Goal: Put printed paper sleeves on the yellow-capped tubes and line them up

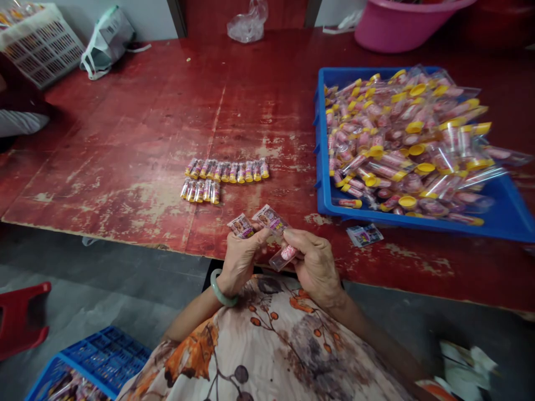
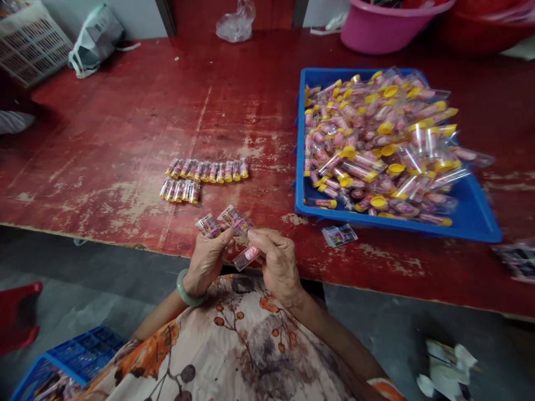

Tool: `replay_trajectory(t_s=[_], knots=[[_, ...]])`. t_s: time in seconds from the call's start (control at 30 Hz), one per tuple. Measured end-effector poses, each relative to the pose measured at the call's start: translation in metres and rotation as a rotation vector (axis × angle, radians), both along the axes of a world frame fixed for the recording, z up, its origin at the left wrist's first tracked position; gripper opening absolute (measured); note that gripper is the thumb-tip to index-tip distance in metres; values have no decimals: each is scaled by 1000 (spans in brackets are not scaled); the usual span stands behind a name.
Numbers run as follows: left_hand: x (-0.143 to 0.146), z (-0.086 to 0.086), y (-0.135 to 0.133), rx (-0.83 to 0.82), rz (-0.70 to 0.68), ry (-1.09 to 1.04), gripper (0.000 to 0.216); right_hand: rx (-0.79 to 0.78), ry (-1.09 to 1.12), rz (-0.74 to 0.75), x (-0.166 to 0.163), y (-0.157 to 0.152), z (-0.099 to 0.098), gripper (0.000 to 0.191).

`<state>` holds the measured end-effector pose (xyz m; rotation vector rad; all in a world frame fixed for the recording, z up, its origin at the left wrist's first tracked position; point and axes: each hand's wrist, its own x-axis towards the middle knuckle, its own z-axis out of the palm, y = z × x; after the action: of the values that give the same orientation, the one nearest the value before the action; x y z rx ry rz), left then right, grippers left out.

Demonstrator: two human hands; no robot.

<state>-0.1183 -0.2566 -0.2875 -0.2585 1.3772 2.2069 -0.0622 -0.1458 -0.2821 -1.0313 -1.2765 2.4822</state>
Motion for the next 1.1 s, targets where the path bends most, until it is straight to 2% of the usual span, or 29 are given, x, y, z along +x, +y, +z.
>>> replay_trajectory(t_s=[0.17, 0.3, 0.4, 0.5, 0.63, 0.8, 0.93, 1.0, 1.1], knots=[[-3, 5, 1, 45, -5, -18, 33, 56, 59, 71, 2, -1, -2, 27], [-9, 6, 0, 38, 19, -56, 34, 89, 99, 213, 9, 12, -2, 26], [-11, 6, -1, 52, 44, -79, 35, 173, 181, 197, 15, 26, 0, 24], [-11, 5, -1, 78, 25, -99, 38, 350, 303, 94, 20, 33, 0, 18], [-10, 5, 0, 97, 4, -138, 41, 622, 419, 29, 24, 31, -3, 10], [-9, 12, 0, 167, -49, -256, 42, 1160, 483, -74, 23, 29, -1, 11], [-7, 16, 0, 195, -42, -287, 42, 1525, 587, -127, 25, 28, 1, 27], [-7, 16, 1, 204, -21, -273, 41, 1625, 607, -149, 27, 28, 2, 32], [-7, 14, 1, 202, -22, -267, 41, 1660, 641, -169, 30, 28, 2, 34]])
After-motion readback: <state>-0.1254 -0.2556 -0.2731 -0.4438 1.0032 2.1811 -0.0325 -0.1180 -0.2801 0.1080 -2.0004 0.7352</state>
